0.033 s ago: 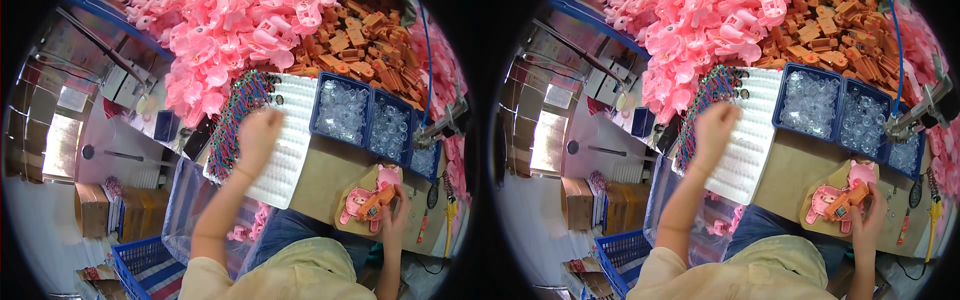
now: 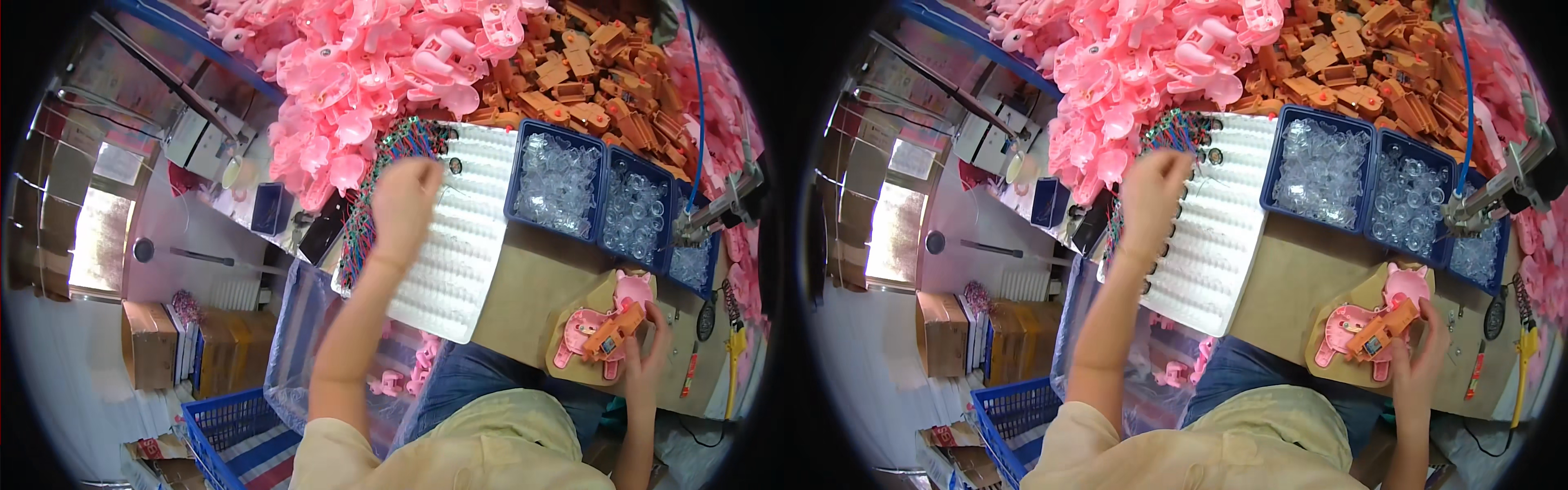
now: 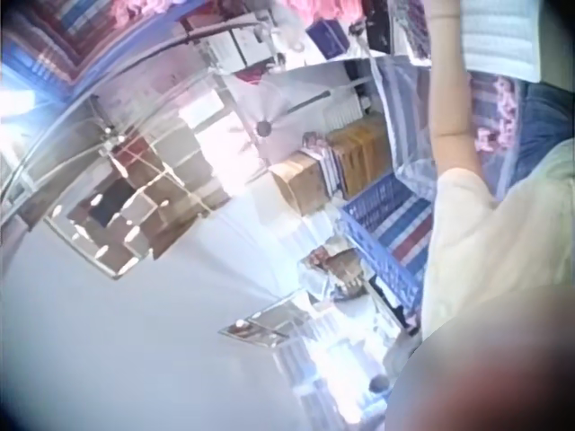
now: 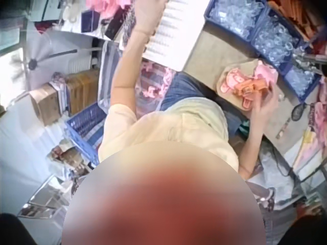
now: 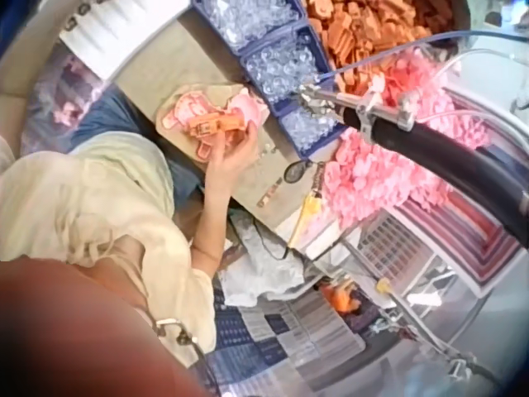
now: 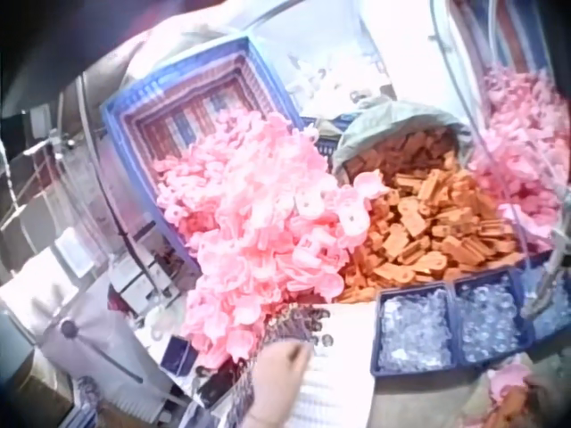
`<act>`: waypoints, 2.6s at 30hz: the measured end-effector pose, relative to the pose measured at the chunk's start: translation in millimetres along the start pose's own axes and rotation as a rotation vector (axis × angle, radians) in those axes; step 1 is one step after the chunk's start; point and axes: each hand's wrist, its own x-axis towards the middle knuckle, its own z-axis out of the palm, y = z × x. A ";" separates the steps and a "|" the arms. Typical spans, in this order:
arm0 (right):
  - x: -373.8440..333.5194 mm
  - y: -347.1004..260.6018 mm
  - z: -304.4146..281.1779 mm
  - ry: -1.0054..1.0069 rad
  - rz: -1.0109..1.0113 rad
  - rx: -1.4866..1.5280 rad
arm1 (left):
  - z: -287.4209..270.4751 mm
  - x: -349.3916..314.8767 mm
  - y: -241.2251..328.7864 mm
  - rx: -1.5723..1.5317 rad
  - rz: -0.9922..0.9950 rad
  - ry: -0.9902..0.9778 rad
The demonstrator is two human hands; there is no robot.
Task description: Assembling a pink toy unicorn by attaching parts and wiring using a glue gun and specialized tools.
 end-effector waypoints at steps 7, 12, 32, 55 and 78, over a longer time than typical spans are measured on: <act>-0.1 -19.6 -12.6 -0.003 -0.048 -0.003 | 27.1 86.8 -43.6 0.666 0.075 0.002; -2.0 -17.4 -26.8 0.018 -0.062 0.004 | 33.5 73.8 -22.2 0.516 0.345 0.234; 1.5 -52.8 -24.6 -0.047 -0.260 0.009 | -67.8 -87.2 24.0 -1.033 -0.171 0.193; 152.1 -146.5 180.6 -0.682 -0.940 -0.645 | -16.8 24.7 -29.7 0.065 0.376 -0.236; 112.0 -117.2 60.8 -0.728 0.350 0.843 | 12.1 68.6 -15.6 0.387 1.096 -0.540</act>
